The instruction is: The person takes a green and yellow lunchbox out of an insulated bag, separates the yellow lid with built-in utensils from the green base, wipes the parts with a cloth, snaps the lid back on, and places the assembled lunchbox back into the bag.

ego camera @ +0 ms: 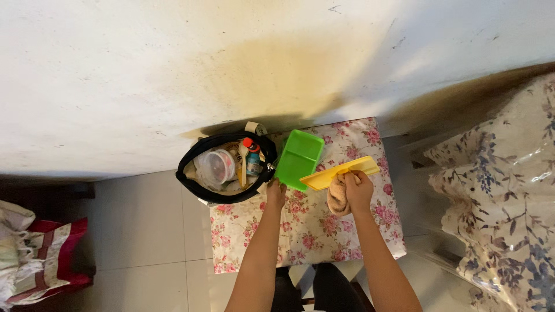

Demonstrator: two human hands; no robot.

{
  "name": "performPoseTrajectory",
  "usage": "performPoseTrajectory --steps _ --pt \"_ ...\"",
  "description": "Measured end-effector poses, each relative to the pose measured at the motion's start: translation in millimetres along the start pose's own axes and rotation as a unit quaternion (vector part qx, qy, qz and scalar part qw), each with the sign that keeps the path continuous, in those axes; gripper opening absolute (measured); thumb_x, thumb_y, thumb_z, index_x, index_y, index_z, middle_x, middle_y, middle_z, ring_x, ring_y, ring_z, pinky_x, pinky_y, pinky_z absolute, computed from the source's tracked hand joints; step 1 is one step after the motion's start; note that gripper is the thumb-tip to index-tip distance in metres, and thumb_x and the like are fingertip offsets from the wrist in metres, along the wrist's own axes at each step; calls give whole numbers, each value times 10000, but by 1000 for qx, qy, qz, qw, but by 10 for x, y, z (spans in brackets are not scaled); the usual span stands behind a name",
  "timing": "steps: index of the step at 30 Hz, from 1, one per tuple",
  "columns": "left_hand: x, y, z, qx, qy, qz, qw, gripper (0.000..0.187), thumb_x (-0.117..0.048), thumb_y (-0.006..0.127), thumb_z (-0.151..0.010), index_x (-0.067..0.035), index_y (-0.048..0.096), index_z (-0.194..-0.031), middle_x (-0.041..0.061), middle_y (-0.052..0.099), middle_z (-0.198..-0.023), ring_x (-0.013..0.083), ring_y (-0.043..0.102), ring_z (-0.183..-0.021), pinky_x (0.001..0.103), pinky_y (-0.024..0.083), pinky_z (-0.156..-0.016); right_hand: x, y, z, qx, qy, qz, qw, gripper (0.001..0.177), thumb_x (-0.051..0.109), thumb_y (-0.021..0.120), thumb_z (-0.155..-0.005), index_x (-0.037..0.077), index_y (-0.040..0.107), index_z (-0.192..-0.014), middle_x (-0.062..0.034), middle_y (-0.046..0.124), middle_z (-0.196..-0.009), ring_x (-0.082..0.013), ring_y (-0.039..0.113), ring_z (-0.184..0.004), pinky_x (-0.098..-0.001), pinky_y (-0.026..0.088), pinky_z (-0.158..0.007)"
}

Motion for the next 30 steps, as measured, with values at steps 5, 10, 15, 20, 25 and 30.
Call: performPoseTrajectory --steps 5,10,15,20,25,30 --pt "172 -170 172 -81 -99 -196 972 641 -437 531 -1036 -133 348 -1571 118 368 -1515 296 374 -1339 514 315 -1117 78 72 5 6 5 -2 1000 252 186 670 -927 -44 722 -1017 -95 725 -927 -152 651 -808 -312 524 -761" --pt "151 63 361 67 4 -281 957 832 -707 335 -970 -156 365 -1592 110 350 -1646 302 312 -1520 544 213 -1219 179 209 40 21 46 8 999 277 214 682 -944 -43 728 -1036 -108 729 -931 -166 655 -795 -315 522 -736" --pt "-317 401 858 292 332 -350 826 751 -628 369 -1035 -76 513 -1524 125 555 -1529 236 473 -1428 407 326 -1191 197 469 141 72 134 -50 987 275 210 675 -936 -22 722 -1075 -114 731 -961 -187 678 -784 -325 556 -694" --pt "-485 356 894 251 283 -277 883 451 -314 619 -1041 0 642 -1364 46 705 -1187 115 630 -1073 281 519 -930 324 813 170 96 138 -109 980 283 213 695 -934 -21 719 -1094 -103 729 -1003 -179 679 -846 -313 563 -712" --pt "-826 93 904 146 281 -247 916 402 -343 595 -1068 3 685 -1251 33 709 -1063 88 610 -935 274 515 -830 852 1059 351 84 77 -202 973 329 298 714 -939 45 613 -1124 -77 715 -1020 -161 690 -897 -304 585 -739" --pt "-956 37 942 167 300 -223 912 328 -280 620 -1040 -7 682 -1211 50 724 -1049 112 644 -907 279 542 -784 1902 1552 1217 247 -282 -88 923 239 193 743 -964 92 600 -1127 -34 640 -1061 -191 678 -917 -338 568 -847"
Point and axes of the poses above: each hand's wrist, its own z-axis away from the middle knuckle, its own y-axis out of the palm, x = y × z, the point moved 8 cm from there along -z, towards the middle knuckle
